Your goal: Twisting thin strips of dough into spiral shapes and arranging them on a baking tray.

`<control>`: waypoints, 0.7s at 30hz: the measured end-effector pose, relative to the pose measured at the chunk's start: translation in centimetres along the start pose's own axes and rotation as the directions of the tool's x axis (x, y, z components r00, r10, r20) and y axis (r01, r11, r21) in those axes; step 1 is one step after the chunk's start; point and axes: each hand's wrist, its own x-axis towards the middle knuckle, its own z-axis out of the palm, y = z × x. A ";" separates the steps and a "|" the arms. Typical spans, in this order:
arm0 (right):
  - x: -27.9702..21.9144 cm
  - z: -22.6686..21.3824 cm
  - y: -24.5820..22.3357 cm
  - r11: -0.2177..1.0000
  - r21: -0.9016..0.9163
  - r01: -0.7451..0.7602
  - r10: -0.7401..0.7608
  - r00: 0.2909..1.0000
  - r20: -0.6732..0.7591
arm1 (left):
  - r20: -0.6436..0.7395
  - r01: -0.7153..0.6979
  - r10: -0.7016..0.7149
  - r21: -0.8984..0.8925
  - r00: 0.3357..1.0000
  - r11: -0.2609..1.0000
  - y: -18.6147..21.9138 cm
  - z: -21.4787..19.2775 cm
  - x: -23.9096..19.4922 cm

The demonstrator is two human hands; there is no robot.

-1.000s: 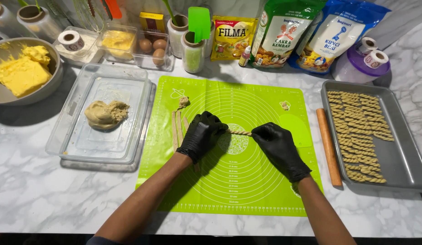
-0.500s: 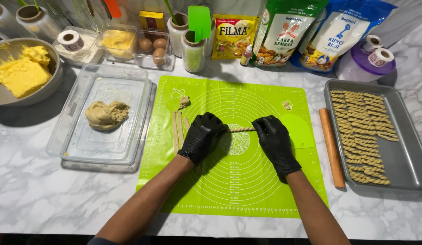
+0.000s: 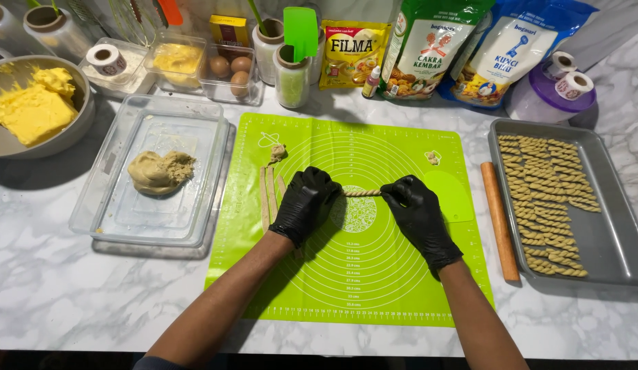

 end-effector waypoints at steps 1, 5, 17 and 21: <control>0.0 0.0 -0.2 1.000 0.022 -0.018 0.019 1.000 -0.008 | 0.066 0.043 -0.045 0.023 0.997 0.999 0.3 -0.7 0.3; -0.3 -1.3 -0.5 0.992 0.062 -0.114 0.115 0.993 -0.013 | 0.136 0.031 -0.042 0.083 0.990 0.996 0.2 -1.6 0.6; -1.1 -7.7 3.6 0.639 -0.574 -0.512 0.527 0.835 -0.159 | 0.179 -0.112 0.141 -0.163 0.974 0.980 6.8 -3.4 5.0; -0.2 -8.2 6.1 0.613 -0.564 -0.553 0.602 0.789 -0.120 | 0.174 -0.137 0.146 -0.063 0.974 0.989 6.9 -0.3 5.5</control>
